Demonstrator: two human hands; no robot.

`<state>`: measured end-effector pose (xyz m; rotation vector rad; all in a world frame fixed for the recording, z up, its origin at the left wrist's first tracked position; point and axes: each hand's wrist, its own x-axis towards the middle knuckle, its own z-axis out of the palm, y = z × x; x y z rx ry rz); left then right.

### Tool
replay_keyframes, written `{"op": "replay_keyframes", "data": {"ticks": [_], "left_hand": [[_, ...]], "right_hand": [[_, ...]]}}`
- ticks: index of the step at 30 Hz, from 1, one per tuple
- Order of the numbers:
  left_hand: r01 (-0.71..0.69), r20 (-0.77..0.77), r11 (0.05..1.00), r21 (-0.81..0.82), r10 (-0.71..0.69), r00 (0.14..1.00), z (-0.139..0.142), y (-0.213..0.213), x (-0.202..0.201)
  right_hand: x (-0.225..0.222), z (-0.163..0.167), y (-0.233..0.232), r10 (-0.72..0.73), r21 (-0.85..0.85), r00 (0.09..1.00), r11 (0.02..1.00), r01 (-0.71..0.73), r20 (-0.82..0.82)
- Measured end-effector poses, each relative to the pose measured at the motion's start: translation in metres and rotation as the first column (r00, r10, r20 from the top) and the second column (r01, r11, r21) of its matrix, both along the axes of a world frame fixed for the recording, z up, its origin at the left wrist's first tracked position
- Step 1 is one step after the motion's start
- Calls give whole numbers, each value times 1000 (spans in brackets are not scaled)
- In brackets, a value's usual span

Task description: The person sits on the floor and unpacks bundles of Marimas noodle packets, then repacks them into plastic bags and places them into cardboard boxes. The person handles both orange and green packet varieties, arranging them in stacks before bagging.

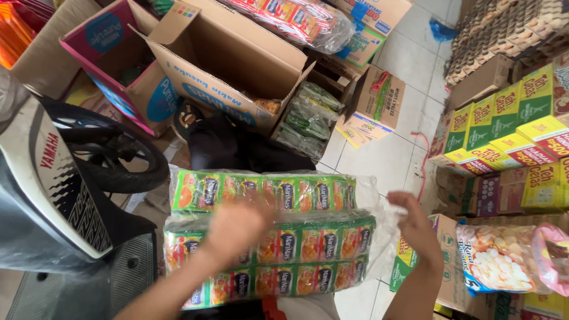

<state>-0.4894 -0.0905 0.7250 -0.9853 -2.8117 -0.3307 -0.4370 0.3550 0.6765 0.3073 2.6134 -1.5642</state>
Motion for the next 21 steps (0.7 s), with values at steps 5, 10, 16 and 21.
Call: {"op": "replay_keyframes", "data": {"ticks": [5,10,16,21], "left_hand": [[-542,-41,834,104,548,836,-15,-80,-54],[-773,571,634,3,634,522,-55,-149,-56],[-595,930,796,116,123,345,-93,-165,-54],[-758,906,566,324,43,420,-64,-141,-67]], "right_hand": [[-49,-30,12,-109,-58,994,992,110,16],[-70,-119,35,210,34,882,969,-247,421],[-77,-163,37,243,-336,860,938,-90,449],[-94,-126,13,121,-219,921,975,-40,370]]}}
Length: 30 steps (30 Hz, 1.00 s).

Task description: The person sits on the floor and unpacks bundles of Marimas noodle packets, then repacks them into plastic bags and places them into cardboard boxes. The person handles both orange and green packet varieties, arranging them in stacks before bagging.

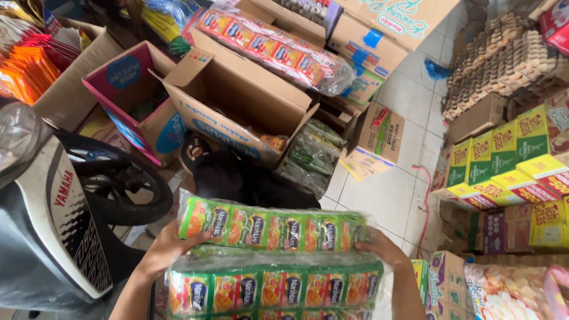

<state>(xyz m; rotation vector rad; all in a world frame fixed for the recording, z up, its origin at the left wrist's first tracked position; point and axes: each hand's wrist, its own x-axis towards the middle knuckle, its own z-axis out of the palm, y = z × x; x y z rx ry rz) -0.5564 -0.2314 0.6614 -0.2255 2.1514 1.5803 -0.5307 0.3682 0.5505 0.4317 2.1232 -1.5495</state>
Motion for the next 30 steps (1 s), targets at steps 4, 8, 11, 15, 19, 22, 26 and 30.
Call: {"op": "replay_keyframes", "data": {"ticks": [4,8,11,15,19,22,26,30], "left_hand": [[-97,-219,993,62,108,970,53,14,-43],[-145,-478,989,-39,109,872,105,26,-98],[-187,-752,980,-68,73,655,136,31,-145],[-400,-853,879,-260,-15,522,155,40,-220],[-556,-953,794,-244,-92,287,145,47,-301],[-569,-932,764,-303,-112,346,119,51,-350],[-504,-782,724,-472,-80,617,70,51,-394],[-439,-622,636,-635,-84,779,25,37,-413]], "right_hand": [[-21,74,-19,-23,-92,988,996,9,-150],[-67,144,-62,-36,-108,917,994,-8,-397],[-105,179,-99,-48,-50,750,999,20,-660],[-181,174,-156,-254,-182,550,966,182,-796],[-262,129,-214,-402,-272,449,905,327,-798],[-301,91,-256,-415,-257,554,904,342,-722],[-332,62,-284,-304,-58,679,931,360,-668],[-350,54,-284,-213,176,841,925,338,-497]]}}
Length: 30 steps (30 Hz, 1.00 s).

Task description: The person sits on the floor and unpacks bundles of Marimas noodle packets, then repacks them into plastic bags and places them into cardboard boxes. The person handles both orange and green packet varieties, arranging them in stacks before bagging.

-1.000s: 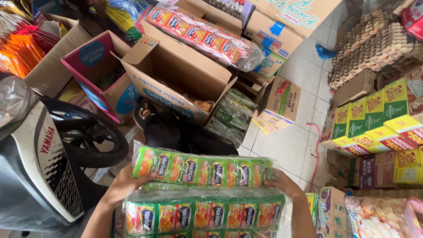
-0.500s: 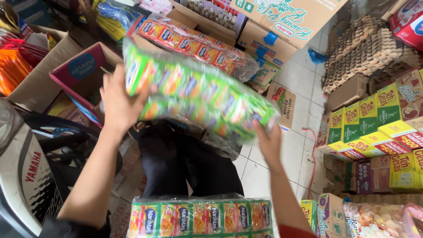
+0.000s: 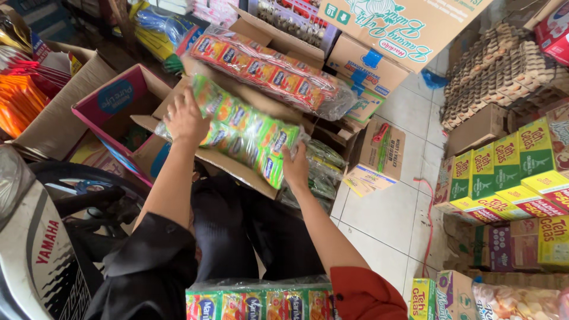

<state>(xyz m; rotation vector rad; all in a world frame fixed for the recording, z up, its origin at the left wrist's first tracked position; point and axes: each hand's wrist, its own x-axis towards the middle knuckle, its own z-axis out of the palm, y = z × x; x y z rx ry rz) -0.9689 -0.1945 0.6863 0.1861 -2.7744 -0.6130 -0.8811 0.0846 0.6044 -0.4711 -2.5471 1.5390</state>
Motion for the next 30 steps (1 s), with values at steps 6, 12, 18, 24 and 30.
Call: {"op": "replay_keyframes", "data": {"ticks": [6,12,18,24,30], "left_hand": [[106,353,993,-50,-82,932,-30,-4,11],[234,491,964,-128,-144,859,-22,14,21],[447,678,864,-230,-188,711,-47,57,22],[482,731,853,-201,-197,653,-95,88,20],[462,801,873,-156,-161,576,-121,93,18]], "right_hand": [[6,12,4,226,252,898,958,-135,-378],[19,31,-4,354,486,907,848,-210,-226],[3,12,-36,340,368,935,886,-282,-102],[-15,-39,-52,163,327,927,903,-278,338],[-53,-92,-36,62,275,878,937,-215,475]]}}
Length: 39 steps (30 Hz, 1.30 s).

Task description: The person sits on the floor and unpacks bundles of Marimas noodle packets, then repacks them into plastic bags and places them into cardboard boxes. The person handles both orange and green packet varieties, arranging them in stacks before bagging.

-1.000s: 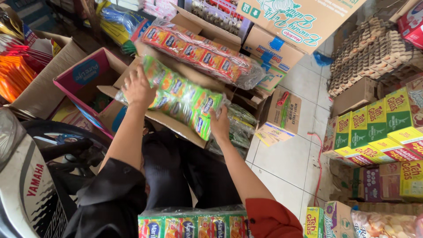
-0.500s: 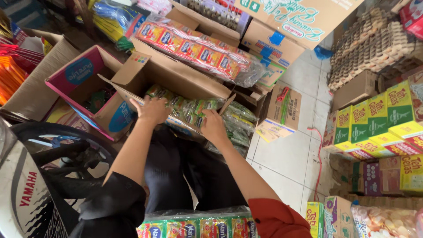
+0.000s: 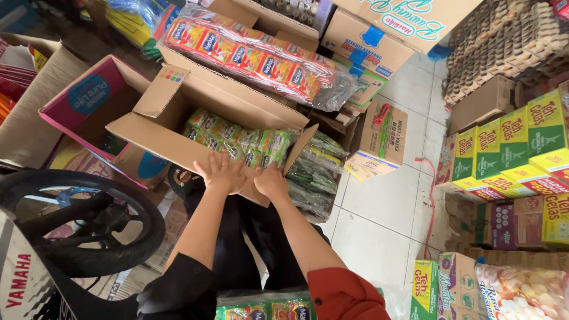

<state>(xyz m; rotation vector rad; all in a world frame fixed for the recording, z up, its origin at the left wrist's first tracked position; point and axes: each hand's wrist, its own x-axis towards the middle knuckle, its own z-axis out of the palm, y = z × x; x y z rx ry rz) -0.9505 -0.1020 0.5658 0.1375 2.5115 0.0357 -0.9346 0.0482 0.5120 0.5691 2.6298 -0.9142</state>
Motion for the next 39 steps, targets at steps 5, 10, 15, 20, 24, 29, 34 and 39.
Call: {"op": "replay_keyframes", "data": {"ticks": [5,10,15,20,24,29,34,39], "left_hand": [[-63,73,991,119,55,996,-10,-7,-9],[-92,104,988,123,79,991,-18,-4,-22],[-67,109,990,123,54,993,-23,-6,-29],[-45,102,991,126,32,994,-24,-9,-31],[-42,103,987,153,26,994,-20,-10,-36],[-46,81,981,186,31,996,-16,-15,-38],[-82,152,983,167,57,987,-9,-11,-41],[-335,180,489,805,336,925,24,20,-72]], "right_hand": [[-26,-12,0,107,-100,987,988,-120,-123],[-50,48,25,211,-115,812,940,-322,-544],[-98,132,65,45,48,578,999,-10,-814],[-143,165,77,237,483,737,865,137,-633],[-174,157,88,300,620,827,781,74,-475],[-204,133,110,315,569,875,821,-56,-368],[-215,141,124,419,634,864,756,-161,-280],[-213,197,118,614,658,595,731,-182,-518]]}}
